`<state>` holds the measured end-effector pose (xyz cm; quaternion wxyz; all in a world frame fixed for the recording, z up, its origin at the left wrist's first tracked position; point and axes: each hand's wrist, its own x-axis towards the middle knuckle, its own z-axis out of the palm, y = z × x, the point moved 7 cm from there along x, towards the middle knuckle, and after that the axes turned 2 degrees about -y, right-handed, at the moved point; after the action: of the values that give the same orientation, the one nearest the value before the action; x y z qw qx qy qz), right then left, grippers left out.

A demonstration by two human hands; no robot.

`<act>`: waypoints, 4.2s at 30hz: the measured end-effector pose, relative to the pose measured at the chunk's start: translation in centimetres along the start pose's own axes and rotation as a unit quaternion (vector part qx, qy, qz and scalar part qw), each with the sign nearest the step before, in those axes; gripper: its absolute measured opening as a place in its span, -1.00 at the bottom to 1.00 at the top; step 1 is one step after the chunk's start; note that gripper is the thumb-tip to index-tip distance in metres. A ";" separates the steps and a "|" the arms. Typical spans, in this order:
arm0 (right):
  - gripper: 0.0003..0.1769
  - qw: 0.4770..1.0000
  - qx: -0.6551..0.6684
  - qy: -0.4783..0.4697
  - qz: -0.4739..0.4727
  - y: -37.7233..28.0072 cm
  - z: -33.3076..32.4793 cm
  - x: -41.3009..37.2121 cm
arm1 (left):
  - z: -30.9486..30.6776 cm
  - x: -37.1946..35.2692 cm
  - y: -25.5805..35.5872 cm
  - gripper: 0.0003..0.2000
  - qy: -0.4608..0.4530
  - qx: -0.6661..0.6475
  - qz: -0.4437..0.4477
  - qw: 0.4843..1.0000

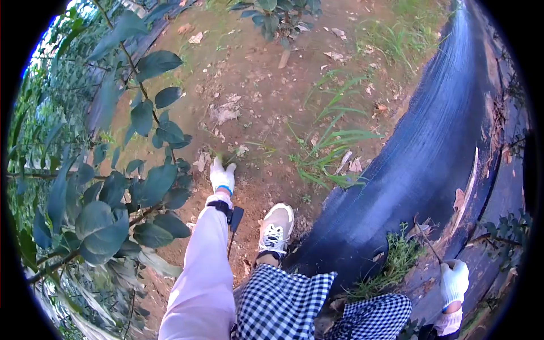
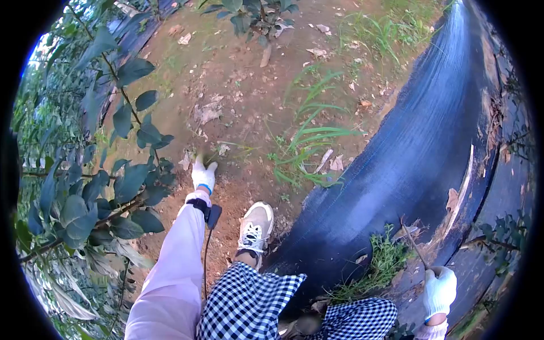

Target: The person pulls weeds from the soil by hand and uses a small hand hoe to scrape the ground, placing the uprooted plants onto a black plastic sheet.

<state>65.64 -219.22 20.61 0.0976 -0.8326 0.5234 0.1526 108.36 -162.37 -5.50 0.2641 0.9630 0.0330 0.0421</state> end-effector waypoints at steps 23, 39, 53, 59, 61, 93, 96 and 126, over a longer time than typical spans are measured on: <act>-0.72 0.993 0.005 -0.065 0.102 1.9 1.0 0.9 | 1.3 7.1 0.8 -0.82 -0.096 -0.060 0.013 0.993; -0.73 0.996 -0.025 -0.054 0.070 -0.3 0.0 0.2 | 3.6 0.0 1.1 -0.83 -0.099 -0.111 0.030 0.988; -0.73 0.995 -0.012 -0.056 0.076 -0.3 0.2 -0.2 | 6.6 2.6 10.7 -0.76 -0.072 0.007 0.169 0.983; -0.73 0.997 -0.023 -0.040 0.059 -1.5 -0.4 -0.6 | 8.9 2.6 12.8 -0.74 -0.236 -0.013 0.129 0.963; -0.73 0.997 -0.028 -0.041 0.057 -1.6 -0.3 -0.5 | 8.8 1.1 13.8 -0.75 -0.258 -0.082 0.155 0.950; -0.74 0.998 -0.031 -0.036 0.045 -2.5 -0.6 -0.7 | 13.0 -5.3 16.8 -0.74 -0.286 0.008 0.301 0.910; -0.74 0.998 -0.018 -0.027 0.049 -2.1 -0.4 -0.7 | 10.0 -3.7 14.1 -0.87 -0.243 -0.307 0.074 0.917; -0.75 1.000 0.008 0.008 0.024 -0.4 0.3 -2.0 | 9.9 -6.3 20.2 -0.61 -0.312 0.045 0.316 0.895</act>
<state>65.16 -217.24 21.02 0.0960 -0.8201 0.5454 0.1444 103.93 -185.24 -4.01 0.1900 0.8973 -0.3553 -0.1806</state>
